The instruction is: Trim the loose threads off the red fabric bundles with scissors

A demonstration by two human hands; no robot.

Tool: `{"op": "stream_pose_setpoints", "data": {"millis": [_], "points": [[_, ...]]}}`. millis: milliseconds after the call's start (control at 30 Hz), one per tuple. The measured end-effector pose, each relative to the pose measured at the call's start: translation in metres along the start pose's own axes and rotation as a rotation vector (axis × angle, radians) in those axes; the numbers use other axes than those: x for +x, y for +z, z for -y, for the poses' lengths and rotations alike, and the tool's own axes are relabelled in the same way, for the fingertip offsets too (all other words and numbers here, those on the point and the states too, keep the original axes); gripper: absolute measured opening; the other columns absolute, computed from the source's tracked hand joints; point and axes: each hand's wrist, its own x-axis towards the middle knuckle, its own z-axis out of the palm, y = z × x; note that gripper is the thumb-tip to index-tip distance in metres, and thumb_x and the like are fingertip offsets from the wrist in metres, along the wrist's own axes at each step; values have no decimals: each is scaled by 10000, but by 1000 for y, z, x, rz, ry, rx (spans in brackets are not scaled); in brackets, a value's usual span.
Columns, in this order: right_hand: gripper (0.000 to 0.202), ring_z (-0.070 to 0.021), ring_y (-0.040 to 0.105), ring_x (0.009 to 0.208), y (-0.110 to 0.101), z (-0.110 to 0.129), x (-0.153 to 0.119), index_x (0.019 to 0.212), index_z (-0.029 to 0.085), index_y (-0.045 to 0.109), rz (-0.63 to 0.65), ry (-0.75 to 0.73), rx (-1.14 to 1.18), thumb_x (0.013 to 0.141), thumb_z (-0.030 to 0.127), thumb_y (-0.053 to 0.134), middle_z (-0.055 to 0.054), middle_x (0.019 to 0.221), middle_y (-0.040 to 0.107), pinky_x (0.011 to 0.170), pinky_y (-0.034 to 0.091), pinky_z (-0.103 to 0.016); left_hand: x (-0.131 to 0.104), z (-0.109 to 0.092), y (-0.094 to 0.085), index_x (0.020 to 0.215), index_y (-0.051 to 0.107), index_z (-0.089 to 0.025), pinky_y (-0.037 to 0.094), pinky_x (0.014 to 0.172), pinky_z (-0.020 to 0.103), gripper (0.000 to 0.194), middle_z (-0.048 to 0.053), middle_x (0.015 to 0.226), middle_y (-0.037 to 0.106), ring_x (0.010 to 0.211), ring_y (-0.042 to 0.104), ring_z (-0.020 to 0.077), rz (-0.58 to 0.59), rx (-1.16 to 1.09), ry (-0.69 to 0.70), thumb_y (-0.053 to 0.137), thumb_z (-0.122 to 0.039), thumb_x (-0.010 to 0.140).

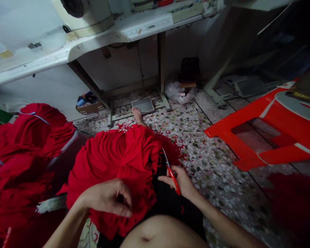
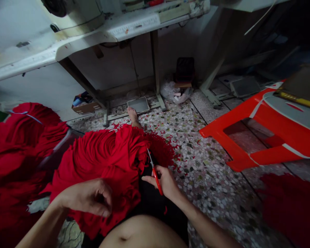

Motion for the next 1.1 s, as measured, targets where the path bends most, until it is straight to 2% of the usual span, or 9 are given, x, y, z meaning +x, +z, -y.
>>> {"op": "stream_pose_setpoints", "data": {"millis": [133,233,333,433,533,700,833,967,1100], "points": [[494,-123,511,445,9,20,21,733,204,590,-4,-54,107,689,575,913,50,535,588,444,365,-227,-18,18,6,946,816,-173,484,592,239,371,73,777,765,656,674,184,-55,-177,-133,822,-519,812],[465,-114,539,462,30,40,23,711,184,630,25,-81,212,685,547,919,5,635,683,468,412,-234,-20,22,-6,878,743,-154,425,552,214,371,14,652,660,580,604,138,-436,-184,-76,709,-521,918],[466,-102,561,471,61,53,10,688,168,647,139,-38,311,668,543,925,-66,833,782,488,453,-242,-2,21,-28,931,712,-147,431,608,221,353,23,757,674,663,594,141,-858,-77,80,659,-495,956],[483,-110,605,474,90,54,-9,712,171,636,309,39,368,608,503,970,-71,939,791,482,476,-239,29,20,-48,1117,717,-137,484,721,265,378,80,941,730,840,652,203,-1060,36,131,679,-464,930],[473,-123,619,472,102,54,-16,761,169,667,428,48,325,583,456,999,-11,724,733,486,459,-217,59,22,-65,1029,740,-134,468,716,269,343,68,872,733,785,641,197,-1095,109,128,746,-422,844],[541,-108,627,495,80,68,-8,663,170,575,459,62,378,623,562,945,-70,924,786,525,486,-236,78,29,-79,839,718,-139,412,640,253,215,25,737,692,660,576,160,-1096,90,127,740,-347,787],[481,-92,517,436,44,66,0,682,173,621,298,26,252,753,587,854,19,568,650,471,397,-211,68,30,-78,902,713,-128,437,667,256,220,35,776,708,703,614,171,-1102,17,159,698,-326,807],[527,-93,504,416,14,49,5,721,209,535,126,104,213,713,617,867,55,559,608,427,348,-205,58,24,-70,905,731,-127,452,678,249,268,37,787,727,707,631,165,-1154,-181,204,780,-345,756],[518,-97,511,420,-3,35,4,753,217,515,85,115,179,742,609,854,72,548,590,436,356,-203,55,15,-58,893,741,-137,463,681,237,320,23,775,719,689,620,142,-1120,-353,271,855,-379,717]]}}
